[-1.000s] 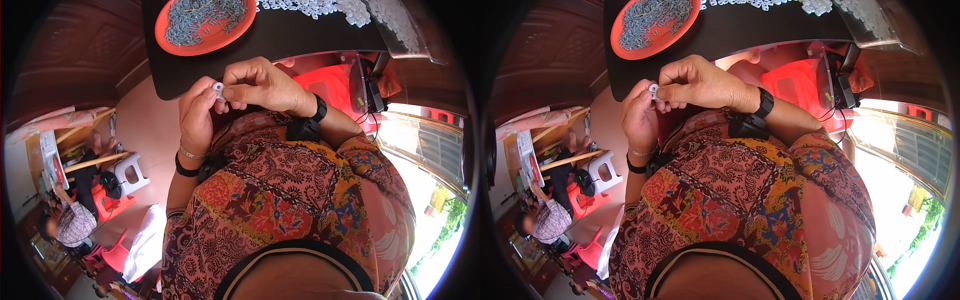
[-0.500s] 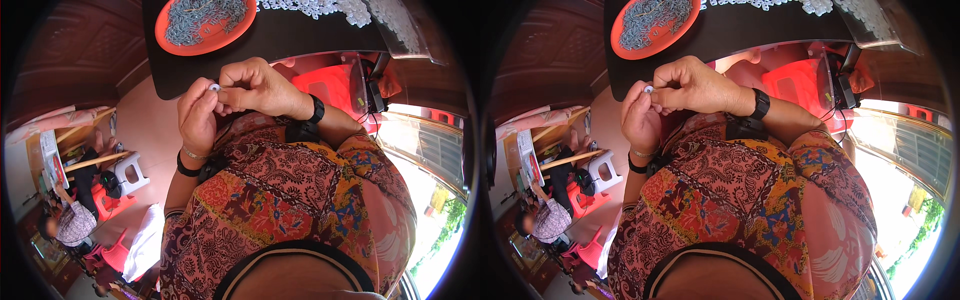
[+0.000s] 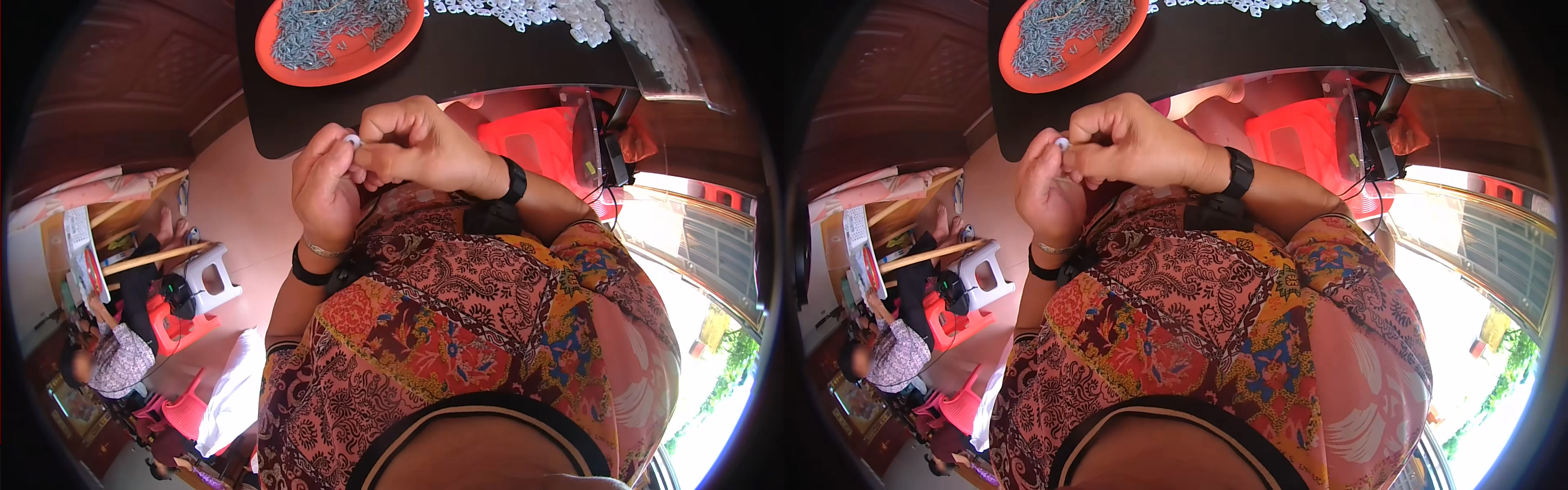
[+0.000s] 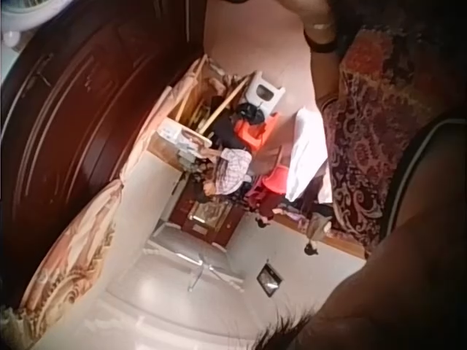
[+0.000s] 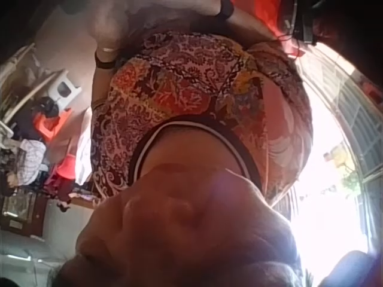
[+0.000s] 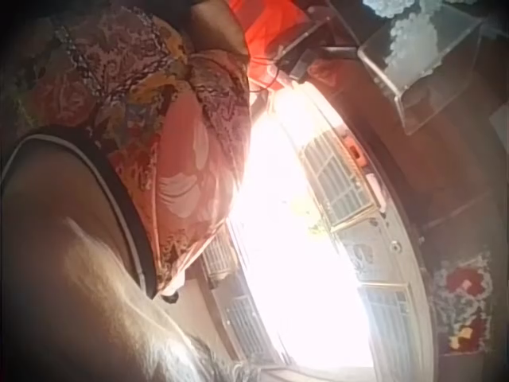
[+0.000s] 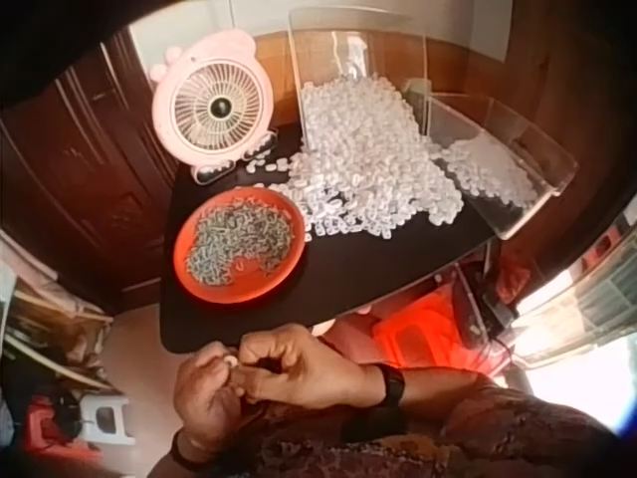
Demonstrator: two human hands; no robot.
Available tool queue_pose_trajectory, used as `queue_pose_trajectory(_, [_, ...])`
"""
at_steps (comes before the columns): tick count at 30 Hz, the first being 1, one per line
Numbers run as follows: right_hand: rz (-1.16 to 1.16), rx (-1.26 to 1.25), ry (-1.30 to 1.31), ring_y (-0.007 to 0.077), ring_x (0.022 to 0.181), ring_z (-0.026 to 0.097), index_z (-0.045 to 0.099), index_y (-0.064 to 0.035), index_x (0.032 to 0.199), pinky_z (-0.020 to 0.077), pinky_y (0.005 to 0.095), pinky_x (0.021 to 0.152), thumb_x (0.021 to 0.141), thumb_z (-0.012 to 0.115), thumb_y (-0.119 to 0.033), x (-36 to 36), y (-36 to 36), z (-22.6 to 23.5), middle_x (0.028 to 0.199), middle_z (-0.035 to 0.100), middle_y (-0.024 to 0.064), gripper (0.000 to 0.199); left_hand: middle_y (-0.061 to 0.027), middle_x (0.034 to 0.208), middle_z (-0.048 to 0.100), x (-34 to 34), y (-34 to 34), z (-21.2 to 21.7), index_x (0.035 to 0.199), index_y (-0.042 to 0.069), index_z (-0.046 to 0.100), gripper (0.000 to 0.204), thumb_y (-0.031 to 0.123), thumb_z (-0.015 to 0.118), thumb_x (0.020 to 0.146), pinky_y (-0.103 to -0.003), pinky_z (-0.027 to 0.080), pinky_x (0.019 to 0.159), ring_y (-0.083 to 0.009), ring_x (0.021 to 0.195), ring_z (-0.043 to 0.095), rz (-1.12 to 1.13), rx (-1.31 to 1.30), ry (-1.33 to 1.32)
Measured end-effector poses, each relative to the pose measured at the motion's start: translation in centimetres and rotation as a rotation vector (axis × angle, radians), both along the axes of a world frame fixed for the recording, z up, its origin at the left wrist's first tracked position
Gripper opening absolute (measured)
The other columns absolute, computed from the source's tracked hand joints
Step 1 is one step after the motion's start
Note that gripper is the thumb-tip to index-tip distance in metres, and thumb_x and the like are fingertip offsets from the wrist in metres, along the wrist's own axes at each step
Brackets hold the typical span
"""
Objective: The recorder is manually inserting small metal pins from a red bowl into white plastic components.
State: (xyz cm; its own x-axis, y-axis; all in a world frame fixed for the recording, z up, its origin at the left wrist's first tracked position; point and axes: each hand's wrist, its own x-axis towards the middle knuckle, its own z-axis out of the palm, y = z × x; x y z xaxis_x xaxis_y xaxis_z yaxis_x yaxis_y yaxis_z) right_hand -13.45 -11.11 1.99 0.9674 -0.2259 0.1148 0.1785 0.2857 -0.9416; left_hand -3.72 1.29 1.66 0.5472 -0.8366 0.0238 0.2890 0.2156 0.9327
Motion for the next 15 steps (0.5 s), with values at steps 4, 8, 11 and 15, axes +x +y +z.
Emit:
queue_pose_trajectory(4, [0.088,0.074,0.101,0.0068,0.063,0.058,0.059,0.0011,0.077,0.0441,0.0202,0.055,0.090,0.057,-0.006,-0.28,-1.05,0.66,0.071,0.063,0.0047,0.014,-0.0043,0.067,0.049,0.20,-0.10,0.54,0.082,-0.001,0.051,0.023,0.020,0.045,0.090,-0.024,0.038,0.056,-0.0110,0.060,0.047,-0.002,0.037,-0.037])
queue_pose_trajectory(8, [0.081,0.064,0.099,0.0069,0.067,0.059,0.061,0.0022,0.083,0.0458,0.0201,0.059,0.090,0.058,-0.006,-0.21,-0.81,0.65,0.076,0.065,0.0051,0.011,-0.0036,0.066,0.048,0.41,0.02,0.72,0.080,0.001,0.050,0.022,0.019,0.045,0.091,-0.024,0.038,0.057,-0.0103,0.061,0.047,-0.003,0.028,-0.119])
queue_pose_trajectory(11, [0.043,-0.053,-0.022,0.0067,0.070,0.059,0.062,0.0033,0.086,0.0469,0.0203,0.062,0.091,0.059,-0.008,-0.07,-0.63,0.07,0.079,0.066,0.0052,0.012,-0.0032,0.066,0.048,0.36,0.05,0.80,0.078,0.001,0.049,0.023,0.019,0.044,0.091,-0.024,0.038,0.057,-0.0096,0.061,0.046,0.027,0.049,-0.160])
queue_pose_trajectory(15, [0.035,-0.129,-0.012,0.0063,0.071,0.058,0.062,0.0037,0.088,0.0473,0.0203,0.064,0.092,0.060,-0.010,-0.18,-0.65,0.37,0.081,0.067,0.0051,0.014,-0.0025,0.064,0.048,0.87,0.32,0.33,0.076,0.000,0.049,0.024,0.018,0.044,0.092,-0.024,0.037,0.056,-0.0085,0.059,0.046,0.031,0.092,-0.280])
